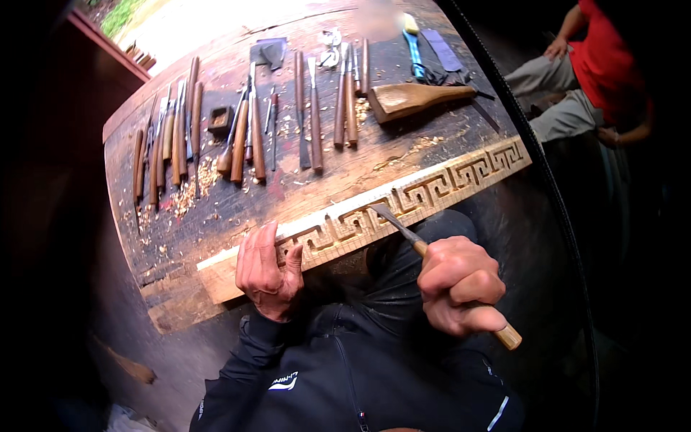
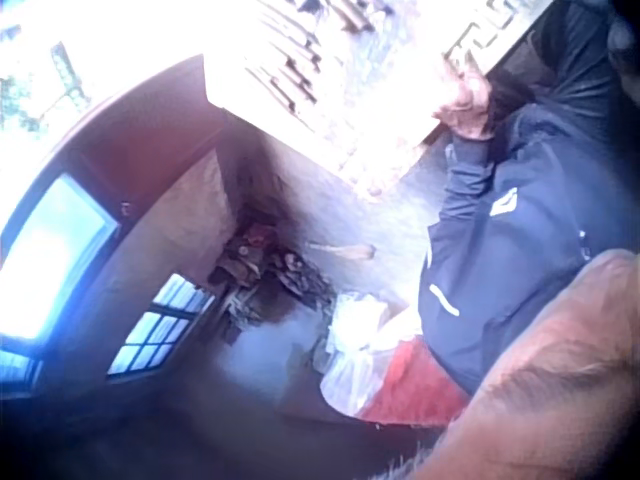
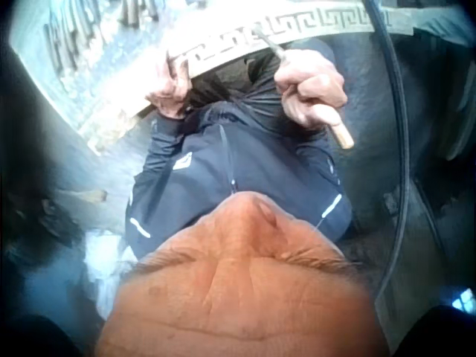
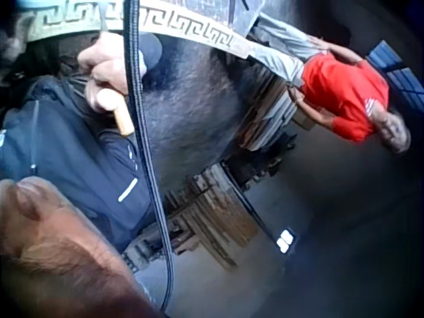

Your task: The person carves a geometric pattern into a wooden piece using a chisel and uses a brush to clear away debris.

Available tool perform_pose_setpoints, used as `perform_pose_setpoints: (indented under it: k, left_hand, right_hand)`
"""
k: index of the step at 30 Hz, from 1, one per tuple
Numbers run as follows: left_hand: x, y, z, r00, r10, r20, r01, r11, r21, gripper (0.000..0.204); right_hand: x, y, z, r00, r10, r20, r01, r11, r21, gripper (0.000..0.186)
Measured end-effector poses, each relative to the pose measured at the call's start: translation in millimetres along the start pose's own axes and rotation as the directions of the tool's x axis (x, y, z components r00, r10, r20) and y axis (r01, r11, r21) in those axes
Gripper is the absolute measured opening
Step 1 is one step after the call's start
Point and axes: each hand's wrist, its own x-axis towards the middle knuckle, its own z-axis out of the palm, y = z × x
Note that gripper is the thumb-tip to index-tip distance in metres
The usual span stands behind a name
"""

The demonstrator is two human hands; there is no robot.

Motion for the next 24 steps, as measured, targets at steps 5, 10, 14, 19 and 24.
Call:
perform_pose_setpoints:
  k: [5, 10, 14, 19, 24]
  left_hand:
    - [-1, -9, -19, 0.998, 0.044, -0.045, -0.047, 0.997, -0.06, 0.034]
    - [10, -35, -49, 0.99, -0.022, -0.138, 0.016, 0.999, -0.041, 0.016]
    - [7, -44, -42, 0.981, -0.083, -0.177, 0.059, 0.989, -0.135, 0.014]
    - [2, -43, -41, 0.968, -0.144, -0.206, 0.096, 0.97, -0.225, 0.015]
    - [0, -46, -46, 0.966, -0.14, -0.217, 0.088, 0.969, -0.233, 0.014]
  right_hand:
    - [18, 13, -4, 0.997, 0.065, 0.038, -0.066, 0.997, 0.027, 0.069]
    - [92, 53, -3, 0.917, 0.376, 0.134, -0.26, 0.817, -0.515, 0.089]
    - [128, 97, 14, 0.803, 0.553, 0.222, -0.345, 0.735, -0.584, 0.1]
    - [128, 152, 68, 0.824, 0.363, 0.435, -0.266, 0.926, -0.268, 0.067]
    - [130, 176, 107, 0.793, 0.412, 0.449, -0.3, 0.905, -0.301, 0.062]
